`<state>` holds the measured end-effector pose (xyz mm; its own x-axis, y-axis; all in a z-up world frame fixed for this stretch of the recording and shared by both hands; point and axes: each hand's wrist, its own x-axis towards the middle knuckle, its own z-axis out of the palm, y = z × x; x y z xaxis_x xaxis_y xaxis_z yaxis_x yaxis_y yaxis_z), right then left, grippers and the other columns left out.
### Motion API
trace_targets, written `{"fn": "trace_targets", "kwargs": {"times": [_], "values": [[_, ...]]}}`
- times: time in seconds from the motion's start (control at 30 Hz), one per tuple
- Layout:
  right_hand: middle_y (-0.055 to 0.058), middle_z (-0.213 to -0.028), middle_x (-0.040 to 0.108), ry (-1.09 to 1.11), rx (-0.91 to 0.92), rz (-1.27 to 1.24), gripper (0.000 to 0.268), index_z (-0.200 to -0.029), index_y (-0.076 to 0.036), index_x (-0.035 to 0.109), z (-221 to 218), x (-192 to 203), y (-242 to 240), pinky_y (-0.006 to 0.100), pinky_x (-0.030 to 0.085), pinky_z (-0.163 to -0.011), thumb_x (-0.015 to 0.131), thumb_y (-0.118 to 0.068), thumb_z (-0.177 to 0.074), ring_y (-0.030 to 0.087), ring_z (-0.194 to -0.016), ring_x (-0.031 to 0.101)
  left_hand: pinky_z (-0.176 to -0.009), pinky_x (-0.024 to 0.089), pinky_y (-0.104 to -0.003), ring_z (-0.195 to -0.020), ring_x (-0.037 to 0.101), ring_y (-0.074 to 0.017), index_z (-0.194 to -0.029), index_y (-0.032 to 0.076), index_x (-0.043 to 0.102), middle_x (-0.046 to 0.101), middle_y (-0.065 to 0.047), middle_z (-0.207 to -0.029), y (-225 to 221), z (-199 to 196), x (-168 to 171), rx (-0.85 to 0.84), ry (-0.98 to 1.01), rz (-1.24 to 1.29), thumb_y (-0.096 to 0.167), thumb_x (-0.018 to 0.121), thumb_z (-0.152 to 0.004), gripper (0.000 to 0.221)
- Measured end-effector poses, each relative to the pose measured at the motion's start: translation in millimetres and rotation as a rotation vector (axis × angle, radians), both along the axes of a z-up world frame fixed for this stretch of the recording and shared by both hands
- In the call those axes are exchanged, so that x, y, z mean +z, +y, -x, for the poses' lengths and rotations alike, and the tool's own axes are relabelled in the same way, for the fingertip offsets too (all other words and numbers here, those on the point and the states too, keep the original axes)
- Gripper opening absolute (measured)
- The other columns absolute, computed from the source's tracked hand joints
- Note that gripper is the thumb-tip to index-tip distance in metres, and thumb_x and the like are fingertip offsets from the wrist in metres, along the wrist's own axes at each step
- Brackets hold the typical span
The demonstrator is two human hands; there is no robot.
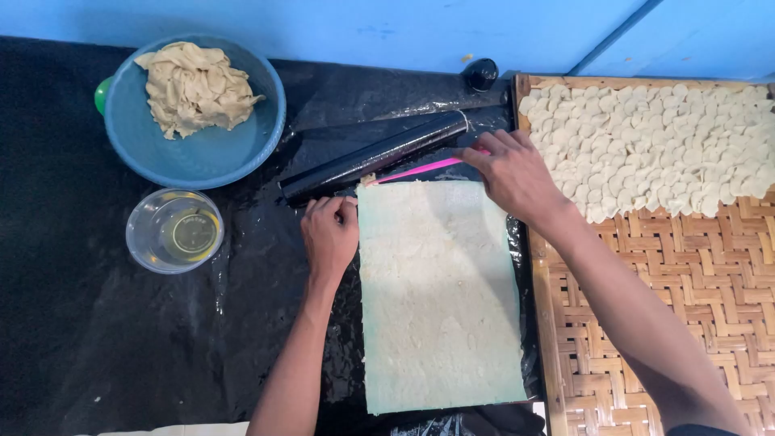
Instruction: Punching out small circles from a thin sheet of dough using a circular cutter and placing them on a tray.
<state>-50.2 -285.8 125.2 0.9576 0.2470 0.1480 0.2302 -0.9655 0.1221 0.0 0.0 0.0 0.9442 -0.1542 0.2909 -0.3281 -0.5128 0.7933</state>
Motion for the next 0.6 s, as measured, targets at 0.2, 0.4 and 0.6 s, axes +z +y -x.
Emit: {"fn": "trace_targets", "kwargs": {"times": [0.2,0.4,0.6], "values": [[0.008,-0.107,0.068,-0.013,0.037,0.012,0.04,-0.127,-0.016,0.072,-8,-5,18,0.039,0.044,-0.085,0.062,-0.002,-0.09,0.023,-0.097,0.061,-0.081,0.049,-0.044,-0.069,0.062,-0.0316,-0.091,0.002,0.079,0.07,-0.014,-0.076,-1,2,7,0.015,-0.013,0.005,0.014,0.06,-0.097,0.024],[0.008,-0.105,0.067,-0.073,0.016,-0.02,0.037,-0.123,-0.012,0.071,-6,-12,33,0.041,0.044,-0.085,0.063,-0.005,-0.088,0.024,-0.097,0.062,-0.076,0.048,-0.044,-0.067,0.059,-0.0302,-0.093,0.003,0.08,0.068,-0.011,-0.074,2,0,-3,-0.006,-0.017,0.011,0.014,0.059,-0.098,0.024],[0.007,-0.103,0.066,-0.174,-0.083,-0.091,0.039,-0.124,-0.014,0.071,10,-20,23,0.041,0.045,-0.084,0.063,0.0,-0.088,0.026,-0.097,0.063,-0.079,0.048,-0.044,-0.067,0.057,-0.0298,-0.096,0.003,0.08,0.066,-0.013,-0.073,2,0,-3,-0.003,-0.012,-0.034,0.015,0.061,-0.1,0.022]]}}
